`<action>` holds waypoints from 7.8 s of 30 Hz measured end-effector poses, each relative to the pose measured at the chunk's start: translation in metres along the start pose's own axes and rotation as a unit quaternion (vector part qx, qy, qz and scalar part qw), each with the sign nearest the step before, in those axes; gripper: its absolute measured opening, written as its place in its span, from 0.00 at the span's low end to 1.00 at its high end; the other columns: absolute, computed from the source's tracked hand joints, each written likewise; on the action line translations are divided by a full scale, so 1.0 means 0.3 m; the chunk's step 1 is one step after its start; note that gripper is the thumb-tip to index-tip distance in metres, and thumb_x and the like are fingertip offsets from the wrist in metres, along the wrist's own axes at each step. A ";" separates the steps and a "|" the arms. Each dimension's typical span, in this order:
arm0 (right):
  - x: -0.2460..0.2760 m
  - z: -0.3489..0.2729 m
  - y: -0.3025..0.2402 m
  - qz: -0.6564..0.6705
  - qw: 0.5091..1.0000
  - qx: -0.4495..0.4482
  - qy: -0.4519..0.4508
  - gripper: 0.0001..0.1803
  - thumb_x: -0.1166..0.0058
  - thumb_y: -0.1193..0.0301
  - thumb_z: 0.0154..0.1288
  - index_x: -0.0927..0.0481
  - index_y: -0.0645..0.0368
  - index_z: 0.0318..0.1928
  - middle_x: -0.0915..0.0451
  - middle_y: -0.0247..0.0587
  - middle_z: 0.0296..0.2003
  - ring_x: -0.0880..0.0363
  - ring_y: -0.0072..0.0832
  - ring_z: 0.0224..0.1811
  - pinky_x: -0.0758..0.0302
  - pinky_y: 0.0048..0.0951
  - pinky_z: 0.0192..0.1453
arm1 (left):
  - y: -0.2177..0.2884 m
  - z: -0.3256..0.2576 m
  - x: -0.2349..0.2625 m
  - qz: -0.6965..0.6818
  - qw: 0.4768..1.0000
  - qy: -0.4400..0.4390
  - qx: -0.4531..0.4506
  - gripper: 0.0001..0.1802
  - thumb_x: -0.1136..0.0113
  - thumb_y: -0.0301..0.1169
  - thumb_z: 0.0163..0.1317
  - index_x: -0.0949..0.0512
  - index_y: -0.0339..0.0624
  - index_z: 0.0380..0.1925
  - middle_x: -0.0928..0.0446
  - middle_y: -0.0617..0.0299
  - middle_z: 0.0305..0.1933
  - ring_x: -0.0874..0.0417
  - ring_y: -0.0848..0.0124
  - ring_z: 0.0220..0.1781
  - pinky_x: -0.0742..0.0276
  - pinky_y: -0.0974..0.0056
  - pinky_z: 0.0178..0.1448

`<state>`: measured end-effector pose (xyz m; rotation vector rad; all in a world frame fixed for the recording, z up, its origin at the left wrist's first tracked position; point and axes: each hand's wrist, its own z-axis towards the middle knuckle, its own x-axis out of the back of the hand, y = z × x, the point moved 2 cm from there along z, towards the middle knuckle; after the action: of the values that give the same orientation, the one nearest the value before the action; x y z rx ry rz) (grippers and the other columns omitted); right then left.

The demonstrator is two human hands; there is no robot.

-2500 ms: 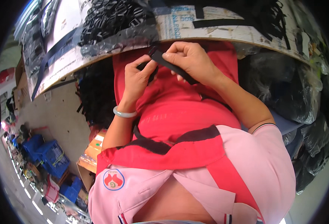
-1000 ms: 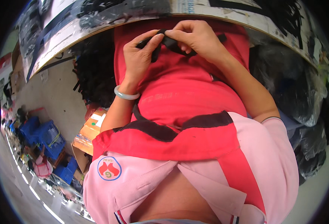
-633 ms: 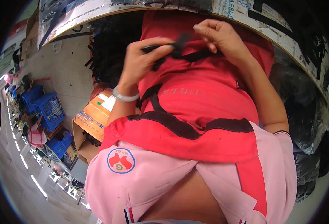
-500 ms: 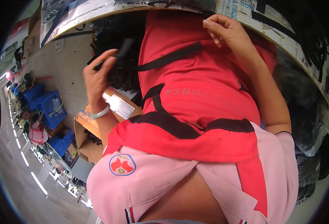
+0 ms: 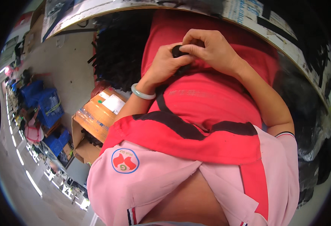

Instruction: Manually attaching plastic buckles to black nylon straps.

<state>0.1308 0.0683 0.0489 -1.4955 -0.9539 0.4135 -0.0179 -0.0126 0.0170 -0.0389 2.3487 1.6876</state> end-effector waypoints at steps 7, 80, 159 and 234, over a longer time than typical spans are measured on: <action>0.074 -0.034 0.091 0.264 0.948 -0.160 0.072 0.13 0.38 0.63 0.64 0.19 0.61 0.38 0.24 0.28 0.22 0.34 0.11 0.19 0.40 0.15 0.21 | -0.026 0.043 0.047 -0.354 0.924 -0.038 0.136 0.19 0.44 0.35 0.68 0.26 0.31 0.52 0.21 0.57 0.37 0.15 0.66 0.33 0.19 0.69 0.23; 0.085 -0.071 0.170 0.572 0.793 -0.012 0.211 0.17 0.46 0.66 0.71 0.28 0.61 0.55 0.24 0.34 0.30 0.27 0.16 0.26 0.26 0.16 0.30 | -0.029 0.227 -0.108 0.267 0.879 0.154 -0.364 0.11 0.35 0.17 0.57 0.19 0.33 0.42 0.19 0.62 0.33 0.21 0.78 0.35 0.24 0.73 0.41; 0.071 -0.054 0.054 0.434 0.880 -0.180 -0.072 0.11 0.44 0.62 0.69 0.26 0.55 0.34 0.26 0.27 0.24 0.38 0.10 0.15 0.39 0.16 0.19 | 0.088 0.125 -0.008 0.030 0.977 0.084 -0.192 0.11 0.40 0.17 0.61 0.18 0.35 0.44 0.23 0.63 0.42 0.23 0.80 0.30 0.30 0.78 0.26; 0.038 -0.008 0.100 0.495 0.846 -0.103 0.169 0.12 0.43 0.63 0.68 0.22 0.59 0.42 0.24 0.29 0.23 0.31 0.10 0.17 0.37 0.13 0.19 | 0.077 0.163 -0.001 0.221 0.925 0.185 -0.247 0.08 0.33 0.19 0.52 0.18 0.34 0.34 0.20 0.56 0.32 0.19 0.68 0.31 0.24 0.68 0.36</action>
<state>0.1489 0.0784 0.0243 -2.1091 0.1395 0.7545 -0.0124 0.0408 0.0239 0.0967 2.2142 2.6750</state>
